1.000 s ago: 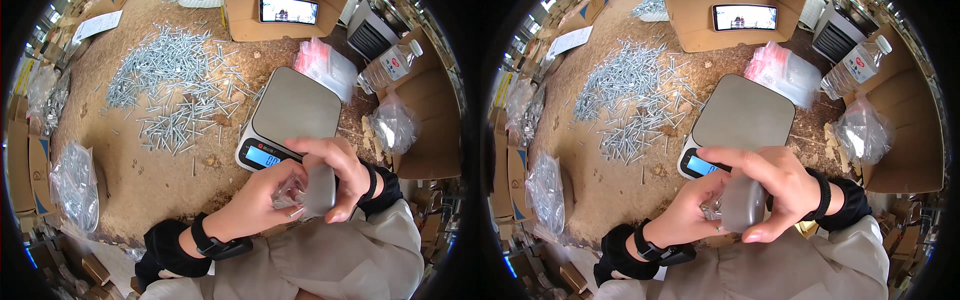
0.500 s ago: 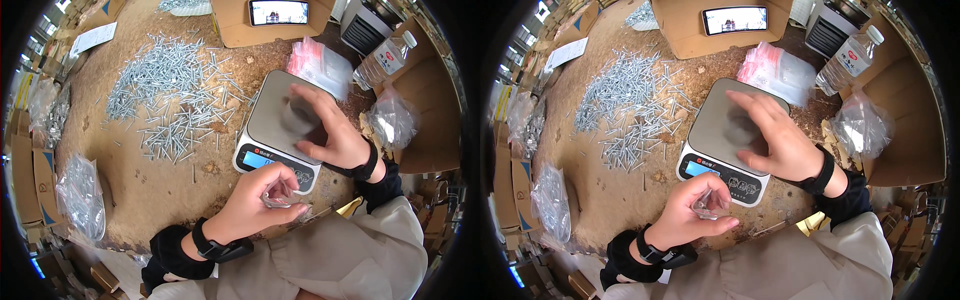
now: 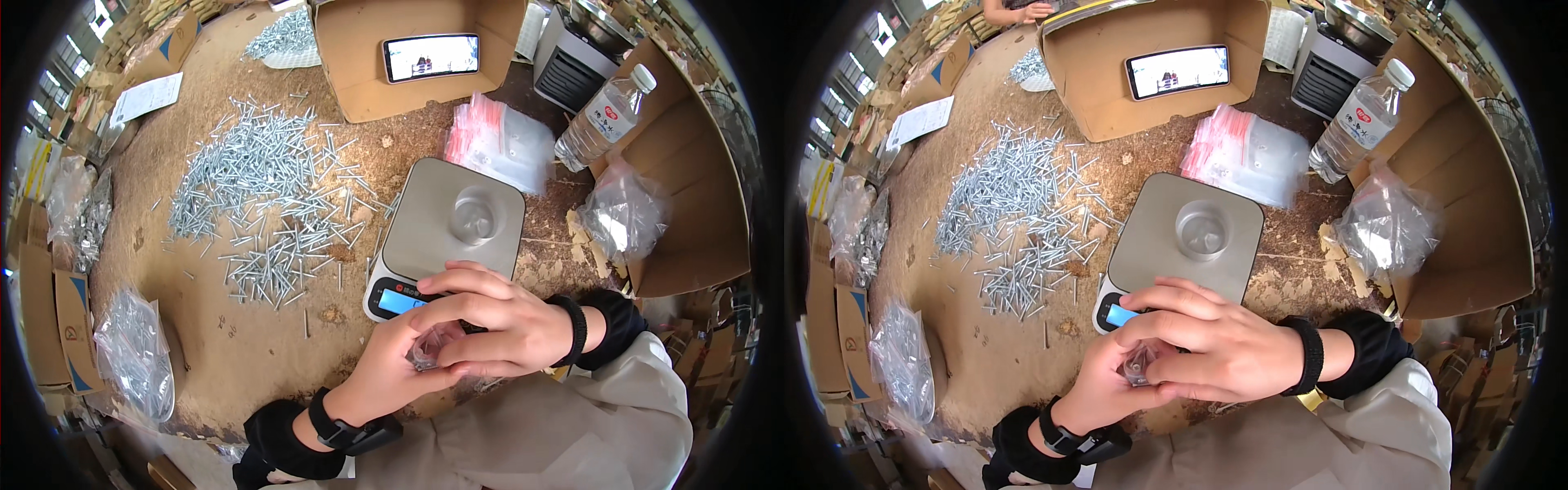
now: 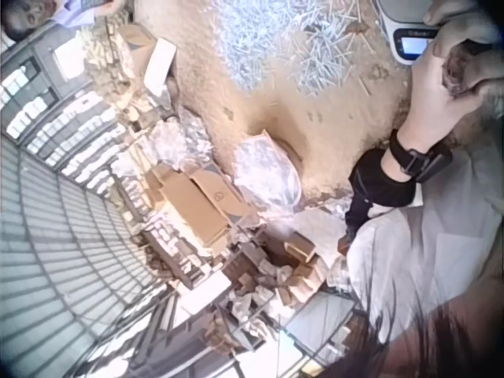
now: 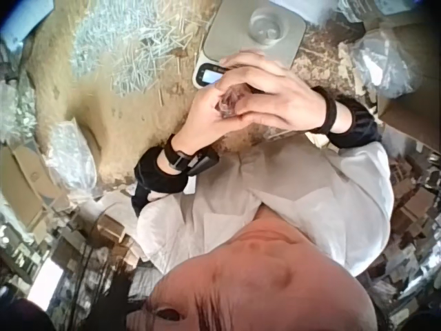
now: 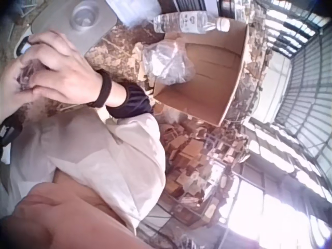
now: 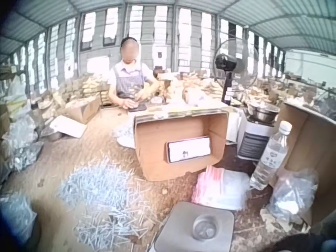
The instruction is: The person scoops nails from a pile on a table and places them onto a digital scale. After checking the weight, they transfer the nails into a small plastic bag and seal it. This process is repeated multiple times throughout the video.
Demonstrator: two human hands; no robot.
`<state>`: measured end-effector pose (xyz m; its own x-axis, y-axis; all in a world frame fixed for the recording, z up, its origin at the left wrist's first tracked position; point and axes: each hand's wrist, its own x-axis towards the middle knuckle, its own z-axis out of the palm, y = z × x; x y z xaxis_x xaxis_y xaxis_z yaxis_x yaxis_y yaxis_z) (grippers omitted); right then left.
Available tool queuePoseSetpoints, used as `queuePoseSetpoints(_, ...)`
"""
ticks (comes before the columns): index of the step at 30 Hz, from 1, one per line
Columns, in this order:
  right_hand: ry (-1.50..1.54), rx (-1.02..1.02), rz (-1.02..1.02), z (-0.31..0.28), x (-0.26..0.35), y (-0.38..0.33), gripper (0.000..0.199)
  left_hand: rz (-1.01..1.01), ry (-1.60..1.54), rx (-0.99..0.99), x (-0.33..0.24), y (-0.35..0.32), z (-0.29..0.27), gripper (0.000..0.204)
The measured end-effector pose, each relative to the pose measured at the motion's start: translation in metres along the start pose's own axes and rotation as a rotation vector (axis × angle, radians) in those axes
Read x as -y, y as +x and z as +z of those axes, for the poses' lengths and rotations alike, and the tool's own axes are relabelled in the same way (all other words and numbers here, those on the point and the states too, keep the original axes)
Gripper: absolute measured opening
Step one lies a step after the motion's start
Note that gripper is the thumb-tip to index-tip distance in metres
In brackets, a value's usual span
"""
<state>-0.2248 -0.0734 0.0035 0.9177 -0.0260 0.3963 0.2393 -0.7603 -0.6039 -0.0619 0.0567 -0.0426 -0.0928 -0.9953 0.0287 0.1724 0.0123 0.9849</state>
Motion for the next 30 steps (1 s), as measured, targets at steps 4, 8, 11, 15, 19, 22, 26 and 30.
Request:
queuePoseSetpoints(4,0.071,-0.024,0.026,0.003,-0.005,-0.004,0.016,-0.003,-0.068,-0.024,-0.001,0.0,0.004,0.043)
queuePoseSetpoints(8,0.034,-0.04,0.017,0.003,-0.007,-0.003,0.014,-0.03,-0.025,0.056,0.001,0.0,0.0,0.046)
queuePoseSetpoints(11,-0.102,-0.053,-0.055,-0.002,-0.002,-0.002,0.02,-0.046,-0.065,0.031,-0.002,0.0,0.002,0.049)
queuePoseSetpoints(15,-0.253,-0.252,-0.023,-0.015,-0.002,0.0,0.018,-0.017,-0.113,0.026,0.001,-0.001,0.003,0.054)
queuePoseSetpoints(19,-0.444,-0.224,-0.104,-0.005,-0.006,-0.004,0.016,-0.039,-0.112,0.051,-0.004,-0.002,0.002,0.062)
queuePoseSetpoints(22,-0.428,-0.137,-0.14,-0.002,-0.004,-0.005,0.014,0.0,-0.186,0.045,-0.007,0.002,0.005,0.066)
queuePoseSetpoints(26,-0.363,-0.151,-0.131,0.0,-0.005,-0.004,0.013,-0.023,-0.199,0.07,-0.007,0.0,0.003,0.073)
queuePoseSetpoints(30,-0.28,-0.088,-0.135,-0.004,-0.004,-0.002,0.014,0.022,-0.275,0.062,-0.004,0.0,0.005,0.078)
